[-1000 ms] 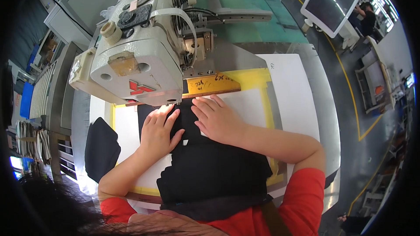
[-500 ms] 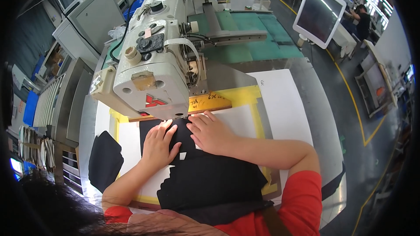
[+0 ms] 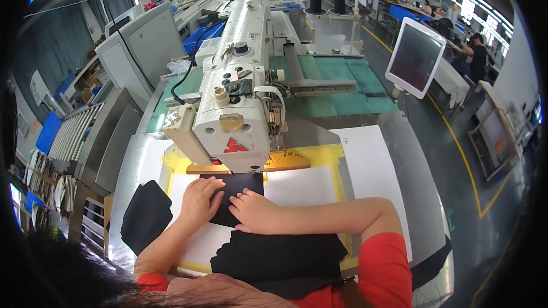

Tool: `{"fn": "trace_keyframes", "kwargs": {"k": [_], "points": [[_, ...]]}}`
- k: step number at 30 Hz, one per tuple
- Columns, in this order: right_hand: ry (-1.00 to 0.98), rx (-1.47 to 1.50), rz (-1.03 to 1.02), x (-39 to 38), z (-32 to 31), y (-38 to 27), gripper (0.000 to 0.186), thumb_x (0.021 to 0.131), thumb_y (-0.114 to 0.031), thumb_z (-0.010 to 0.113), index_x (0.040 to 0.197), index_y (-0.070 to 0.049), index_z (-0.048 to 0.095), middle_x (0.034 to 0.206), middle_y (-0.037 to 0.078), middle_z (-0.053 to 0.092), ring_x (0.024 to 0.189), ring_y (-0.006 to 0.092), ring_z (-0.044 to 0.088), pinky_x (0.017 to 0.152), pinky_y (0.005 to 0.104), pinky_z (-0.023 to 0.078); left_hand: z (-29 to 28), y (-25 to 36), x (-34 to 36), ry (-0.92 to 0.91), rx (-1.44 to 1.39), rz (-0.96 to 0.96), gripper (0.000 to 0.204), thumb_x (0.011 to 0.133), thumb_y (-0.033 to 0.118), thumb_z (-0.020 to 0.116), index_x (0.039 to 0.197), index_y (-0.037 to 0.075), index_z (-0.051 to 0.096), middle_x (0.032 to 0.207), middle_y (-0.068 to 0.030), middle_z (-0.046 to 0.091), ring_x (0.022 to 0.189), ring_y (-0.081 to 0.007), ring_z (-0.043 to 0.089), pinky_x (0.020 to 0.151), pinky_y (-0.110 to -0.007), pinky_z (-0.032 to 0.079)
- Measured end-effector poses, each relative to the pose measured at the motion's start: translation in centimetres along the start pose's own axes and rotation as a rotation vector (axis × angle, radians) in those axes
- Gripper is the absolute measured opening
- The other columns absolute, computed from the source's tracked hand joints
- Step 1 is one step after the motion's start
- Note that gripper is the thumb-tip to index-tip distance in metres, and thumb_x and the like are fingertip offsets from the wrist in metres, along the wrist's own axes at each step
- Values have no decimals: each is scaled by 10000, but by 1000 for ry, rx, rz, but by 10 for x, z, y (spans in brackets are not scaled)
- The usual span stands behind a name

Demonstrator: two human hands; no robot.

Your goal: The recorder is operating an industrial sewing machine to join or hem black leather or heavy fabric pieces.

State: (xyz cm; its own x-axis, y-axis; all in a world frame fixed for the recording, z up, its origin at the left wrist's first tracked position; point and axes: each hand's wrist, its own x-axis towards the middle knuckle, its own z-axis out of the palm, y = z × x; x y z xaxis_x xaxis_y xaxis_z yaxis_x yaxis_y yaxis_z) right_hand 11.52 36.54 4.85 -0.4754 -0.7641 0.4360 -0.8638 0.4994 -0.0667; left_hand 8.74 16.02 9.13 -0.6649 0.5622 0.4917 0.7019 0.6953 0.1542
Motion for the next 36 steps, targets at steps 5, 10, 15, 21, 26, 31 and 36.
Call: {"fn": "trace_keyframes", "kwargs": {"k": [5, 10, 15, 21, 26, 31, 36], "points": [[-277, -182, 42, 22, 2, -6, 520, 841, -399, 653, 1101, 48, 595, 994, 165, 602, 963, 281, 597, 939, 402, 438, -63, -73, -46, 100, 444, -408, 309, 783, 157, 721, 1053, 34, 633, 1115, -138, 634, 1113, -337, 555, 992, -451, 399], [-177, -46, 78, 30, -5, -15, 363, 752, -204, 671, 1014, 40, 616, 823, 114, 593, 807, 261, 601, 824, 389, 466, -88, -136, -127, -4, 438, -841, 512, 908, 407, 584, 1206, -9, 575, 1265, -191, 542, 1163, -375, 519, 970, -459, 425], [-278, -135, 268, 48, 13, -18, 224, 761, -174, 635, 861, 25, 649, 762, 115, 584, 715, 261, 591, 723, 388, 462, -60, -212, -150, 112, 577, -565, 373, 921, 301, 619, 1136, -1, 584, 1117, -181, 598, 1010, -349, 595, 891, -414, 470], [19, -591, 299, 65, 52, -16, 216, 770, -188, 605, 829, 20, 621, 755, 91, 596, 657, 228, 620, 610, 383, 469, 4, -280, -71, -40, 364, -226, 374, 905, 301, 641, 1126, 3, 595, 1100, -180, 605, 993, -343, 601, 885, -409, 478], [38, -579, 388, 57, 53, -13, 200, 767, -178, 627, 830, 12, 625, 767, 84, 603, 661, 218, 623, 547, 335, 461, 27, -294, -53, -115, 262, -108, 376, 889, 301, 663, 1117, 7, 605, 1082, -178, 613, 976, -336, 608, 879, -405, 486], [-38, -259, 559, 55, 20, -8, 144, 790, -154, 618, 812, -13, 606, 779, 96, 612, 680, 250, 648, 558, 358, 499, 23, -286, -46, -120, 219, -67, 379, 873, 300, 685, 1108, 11, 616, 1065, -176, 621, 959, -330, 614, 872, -400, 495], [498, -43, 822, -1, -80, -41, 270, 750, -198, 644, 1004, -109, 626, 920, 78, 623, 834, 289, 636, 692, 423, 512, 4, -282, -61, -112, 199, -91, 382, 857, 300, 707, 1098, 15, 627, 1047, -174, 629, 942, -323, 621, 866, -395, 503]]}}
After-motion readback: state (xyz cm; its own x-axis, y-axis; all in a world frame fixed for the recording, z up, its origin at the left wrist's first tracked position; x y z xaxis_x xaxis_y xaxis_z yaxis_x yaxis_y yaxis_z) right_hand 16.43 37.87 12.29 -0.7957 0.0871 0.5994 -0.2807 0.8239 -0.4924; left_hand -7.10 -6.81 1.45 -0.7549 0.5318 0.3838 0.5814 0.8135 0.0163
